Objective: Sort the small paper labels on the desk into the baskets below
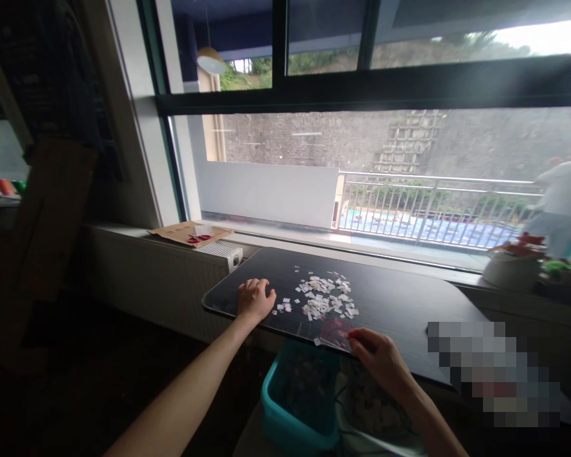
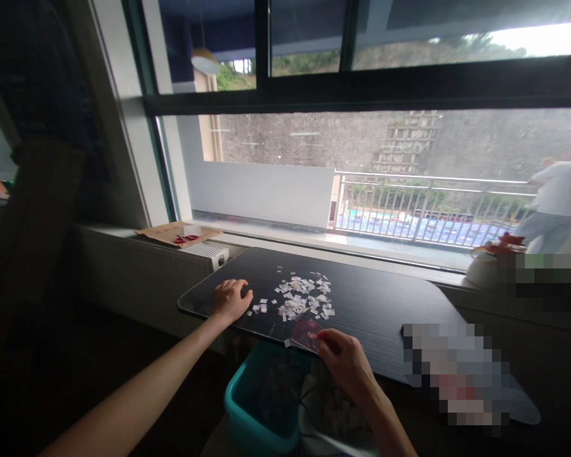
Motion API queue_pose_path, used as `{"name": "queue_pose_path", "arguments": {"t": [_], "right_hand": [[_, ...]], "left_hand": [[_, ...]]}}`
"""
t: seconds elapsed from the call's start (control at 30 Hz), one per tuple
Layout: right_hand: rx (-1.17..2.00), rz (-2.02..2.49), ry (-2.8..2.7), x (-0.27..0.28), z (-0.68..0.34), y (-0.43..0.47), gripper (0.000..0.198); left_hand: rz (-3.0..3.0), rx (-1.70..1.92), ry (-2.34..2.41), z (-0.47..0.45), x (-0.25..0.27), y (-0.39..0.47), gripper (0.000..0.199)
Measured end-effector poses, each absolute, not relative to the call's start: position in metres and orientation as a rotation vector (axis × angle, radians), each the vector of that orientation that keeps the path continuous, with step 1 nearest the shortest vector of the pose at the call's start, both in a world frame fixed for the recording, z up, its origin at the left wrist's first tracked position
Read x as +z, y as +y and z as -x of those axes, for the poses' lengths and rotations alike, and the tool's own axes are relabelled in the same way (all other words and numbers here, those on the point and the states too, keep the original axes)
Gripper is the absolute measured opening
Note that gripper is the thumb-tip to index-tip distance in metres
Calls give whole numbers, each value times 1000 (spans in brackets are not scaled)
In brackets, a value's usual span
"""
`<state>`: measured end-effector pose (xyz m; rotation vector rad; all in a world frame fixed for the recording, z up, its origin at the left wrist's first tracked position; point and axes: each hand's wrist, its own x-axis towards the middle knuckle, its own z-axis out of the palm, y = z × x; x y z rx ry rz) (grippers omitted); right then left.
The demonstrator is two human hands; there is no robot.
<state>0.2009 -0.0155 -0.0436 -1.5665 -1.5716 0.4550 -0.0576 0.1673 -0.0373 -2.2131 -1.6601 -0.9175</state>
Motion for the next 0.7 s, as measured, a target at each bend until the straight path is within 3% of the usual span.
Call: {"name": "queue_pose_path", "arguments": {"t": [0.7], "right_hand": [[506, 1524, -1608, -40, -200, -25, 31]], "left_hand": [[2230, -933, -1662, 58, -37, 168, 22]]}}
